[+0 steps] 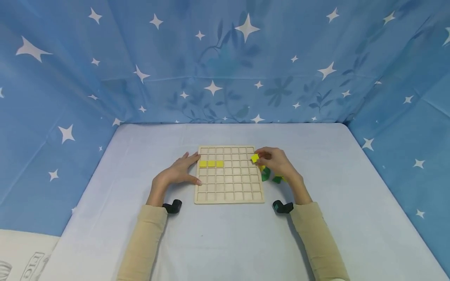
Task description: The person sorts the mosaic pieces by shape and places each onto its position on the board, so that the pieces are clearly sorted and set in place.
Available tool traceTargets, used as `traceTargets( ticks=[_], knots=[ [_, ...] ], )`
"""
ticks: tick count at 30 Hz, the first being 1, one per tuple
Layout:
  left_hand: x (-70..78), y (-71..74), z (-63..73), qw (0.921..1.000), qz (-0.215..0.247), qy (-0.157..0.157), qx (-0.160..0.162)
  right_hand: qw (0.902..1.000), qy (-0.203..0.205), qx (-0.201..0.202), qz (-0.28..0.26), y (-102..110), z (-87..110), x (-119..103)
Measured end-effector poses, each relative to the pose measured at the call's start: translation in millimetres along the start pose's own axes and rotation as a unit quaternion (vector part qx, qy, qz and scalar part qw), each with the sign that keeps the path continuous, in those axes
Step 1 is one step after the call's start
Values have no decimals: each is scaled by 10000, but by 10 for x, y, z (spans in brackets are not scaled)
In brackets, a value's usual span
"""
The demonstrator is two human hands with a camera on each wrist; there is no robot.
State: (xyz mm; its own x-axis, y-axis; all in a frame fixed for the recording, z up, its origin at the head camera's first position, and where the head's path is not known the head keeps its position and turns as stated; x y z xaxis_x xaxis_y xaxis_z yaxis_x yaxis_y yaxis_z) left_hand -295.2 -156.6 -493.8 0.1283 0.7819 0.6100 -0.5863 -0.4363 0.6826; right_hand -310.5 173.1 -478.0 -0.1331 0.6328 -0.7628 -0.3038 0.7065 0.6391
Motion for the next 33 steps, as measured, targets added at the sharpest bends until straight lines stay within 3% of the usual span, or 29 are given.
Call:
traceTargets(
  ticks=[8, 24, 33],
  knots=[
    [36, 20, -42, 10000, 44, 22, 60, 10000, 94, 14, 26, -37, -38, -123],
    [-18, 13, 0, 9999, -17, 111, 65, 9949, 53, -991, 177, -382, -314, -467],
    [6, 9, -10, 10000, 5, 89, 43, 9903, 296, -1339, 241, -534, -412, -585]
  ],
)
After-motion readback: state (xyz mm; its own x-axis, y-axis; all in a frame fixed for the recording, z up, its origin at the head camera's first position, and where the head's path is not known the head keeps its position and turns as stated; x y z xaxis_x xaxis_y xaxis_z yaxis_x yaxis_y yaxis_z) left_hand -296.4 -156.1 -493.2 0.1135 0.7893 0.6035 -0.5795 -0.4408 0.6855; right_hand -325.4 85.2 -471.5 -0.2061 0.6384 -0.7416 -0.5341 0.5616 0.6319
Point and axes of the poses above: each hand's wrist, its own z-axis away from the middle knuckle, its own y-axis out of the back of the hand, x = y × z, the point moved 7 cm from there along -z, towards the middle knuckle, and after that the axes turned 5 degrees about -x, right-handed, at the moved point
